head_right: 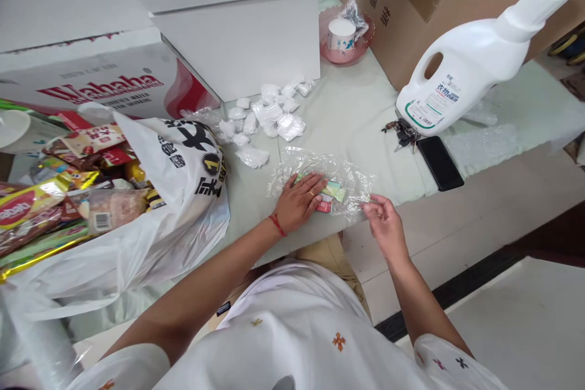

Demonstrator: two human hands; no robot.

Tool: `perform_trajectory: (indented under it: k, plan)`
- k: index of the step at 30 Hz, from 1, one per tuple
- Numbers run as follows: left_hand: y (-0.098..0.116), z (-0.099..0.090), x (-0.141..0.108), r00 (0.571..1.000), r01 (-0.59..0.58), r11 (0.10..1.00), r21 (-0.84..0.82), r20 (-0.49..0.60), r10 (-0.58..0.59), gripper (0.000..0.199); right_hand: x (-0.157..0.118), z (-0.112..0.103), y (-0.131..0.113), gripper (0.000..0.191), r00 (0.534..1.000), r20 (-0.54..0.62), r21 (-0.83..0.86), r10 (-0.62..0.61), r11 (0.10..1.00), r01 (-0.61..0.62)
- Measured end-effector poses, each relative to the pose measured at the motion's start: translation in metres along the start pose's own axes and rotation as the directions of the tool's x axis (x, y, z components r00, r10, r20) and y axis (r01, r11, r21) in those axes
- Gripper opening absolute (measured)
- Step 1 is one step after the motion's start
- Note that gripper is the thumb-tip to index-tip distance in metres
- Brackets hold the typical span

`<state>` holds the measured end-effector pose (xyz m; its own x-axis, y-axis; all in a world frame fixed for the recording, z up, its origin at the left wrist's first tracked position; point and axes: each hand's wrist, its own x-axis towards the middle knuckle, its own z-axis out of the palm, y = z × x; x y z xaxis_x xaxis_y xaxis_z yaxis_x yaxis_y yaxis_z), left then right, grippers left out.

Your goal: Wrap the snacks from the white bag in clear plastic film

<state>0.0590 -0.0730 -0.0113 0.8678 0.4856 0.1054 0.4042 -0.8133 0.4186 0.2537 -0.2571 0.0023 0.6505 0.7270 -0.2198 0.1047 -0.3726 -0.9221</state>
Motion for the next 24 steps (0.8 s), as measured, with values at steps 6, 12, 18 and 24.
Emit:
perform_trajectory:
  k: [6, 12, 18, 24]
  plan:
    - [0.001, 0.0, 0.0, 1.0, 0.001, 1.0, -0.002, -0.012, -0.001, 0.049, -0.026, 0.023, 0.004, 0.08, 0.992, 0.115, 0.127, 0.057, 0.989, -0.071]
    - [0.001, 0.001, -0.001, 0.999, -0.044, 0.999, 0.012, -0.014, 0.044, 0.048, -0.028, -0.009, 0.024, 0.034, 0.985, 0.141, 0.073, 0.101, 0.991, -0.112]
    - [0.008, 0.003, 0.0, 0.998, -0.031, 0.999, 0.03, -0.048, 0.032, 0.041, -0.019, -0.006, -0.015, 0.03, 0.938, -0.194, -0.419, -0.288, 0.889, 0.186]
    - [0.011, 0.003, 0.001, 0.965, 0.004, 1.0, 0.015, -0.261, 0.0, 0.033, 0.011, 0.04, -0.025, 0.029, 0.875, 0.189, -0.433, -0.445, 0.762, 0.481]
